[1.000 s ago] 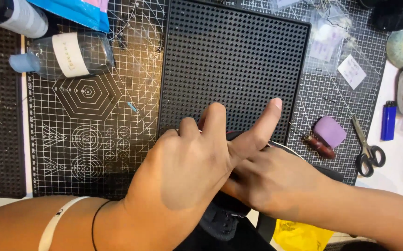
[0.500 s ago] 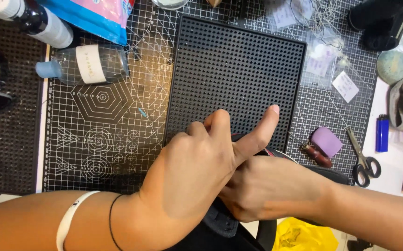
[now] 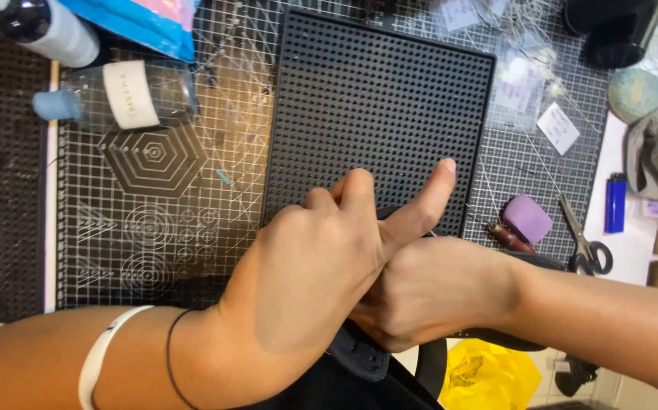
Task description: A person is hand-sewing the sole of a red and black sneaker on a workbench.
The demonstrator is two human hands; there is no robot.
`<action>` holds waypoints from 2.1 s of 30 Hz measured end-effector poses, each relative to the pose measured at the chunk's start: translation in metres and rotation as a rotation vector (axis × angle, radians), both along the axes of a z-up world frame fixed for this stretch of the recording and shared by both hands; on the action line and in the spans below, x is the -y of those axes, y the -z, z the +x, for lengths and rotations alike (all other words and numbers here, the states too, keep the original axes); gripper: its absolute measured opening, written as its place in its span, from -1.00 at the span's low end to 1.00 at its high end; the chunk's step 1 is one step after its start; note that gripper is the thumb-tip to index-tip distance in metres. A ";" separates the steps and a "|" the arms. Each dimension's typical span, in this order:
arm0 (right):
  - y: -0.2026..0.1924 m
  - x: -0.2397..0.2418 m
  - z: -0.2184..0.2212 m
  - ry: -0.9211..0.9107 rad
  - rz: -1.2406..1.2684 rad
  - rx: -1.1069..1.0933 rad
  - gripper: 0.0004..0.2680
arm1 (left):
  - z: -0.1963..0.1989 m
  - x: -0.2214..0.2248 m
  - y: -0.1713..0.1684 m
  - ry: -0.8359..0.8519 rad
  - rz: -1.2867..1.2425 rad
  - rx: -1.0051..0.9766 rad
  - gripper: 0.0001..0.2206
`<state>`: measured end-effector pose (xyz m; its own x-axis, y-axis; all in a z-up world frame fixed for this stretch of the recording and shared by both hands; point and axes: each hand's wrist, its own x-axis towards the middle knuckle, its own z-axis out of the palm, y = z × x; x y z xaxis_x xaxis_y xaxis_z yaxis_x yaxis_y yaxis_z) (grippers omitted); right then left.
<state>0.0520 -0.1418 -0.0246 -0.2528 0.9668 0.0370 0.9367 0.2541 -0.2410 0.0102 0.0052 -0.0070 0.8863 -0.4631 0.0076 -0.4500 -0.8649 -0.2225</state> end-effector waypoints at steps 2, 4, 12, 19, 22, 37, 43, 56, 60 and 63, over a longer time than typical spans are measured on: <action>0.002 0.003 0.001 0.023 -0.018 -0.012 -0.82 | 0.002 0.001 -0.001 0.010 -0.007 0.006 -0.37; 0.006 0.005 0.001 0.019 -0.028 -0.035 -0.82 | 0.001 0.001 0.000 -0.006 -0.005 0.000 -0.35; 0.007 0.007 -0.003 0.122 0.136 -0.035 -0.86 | 0.002 0.000 -0.002 0.010 0.009 -0.034 -0.34; 0.013 0.013 -0.017 0.319 0.183 -0.052 -0.90 | -0.001 -0.003 -0.003 0.023 0.000 -0.014 -0.35; 0.007 0.010 -0.016 0.346 0.092 -0.143 -0.91 | 0.001 -0.004 -0.001 0.019 0.038 0.009 -0.36; -0.002 0.008 -0.013 0.323 0.041 -0.066 -0.93 | 0.004 0.002 -0.006 0.009 0.053 -0.051 -0.26; -0.006 0.005 -0.024 0.352 0.124 -0.081 -0.94 | 0.006 0.002 -0.005 -0.003 0.099 0.055 -0.30; -0.040 -0.001 0.002 0.292 -0.209 -0.531 -0.90 | 0.013 0.000 -0.003 0.041 -0.012 -0.131 -0.25; -0.050 0.026 0.009 0.550 -0.553 -0.602 -0.94 | 0.007 -0.004 0.000 -0.004 -0.064 -0.034 -0.35; -0.063 0.039 0.005 0.722 -0.270 -0.697 -0.90 | 0.006 -0.002 0.002 -0.043 -0.181 -0.032 -0.39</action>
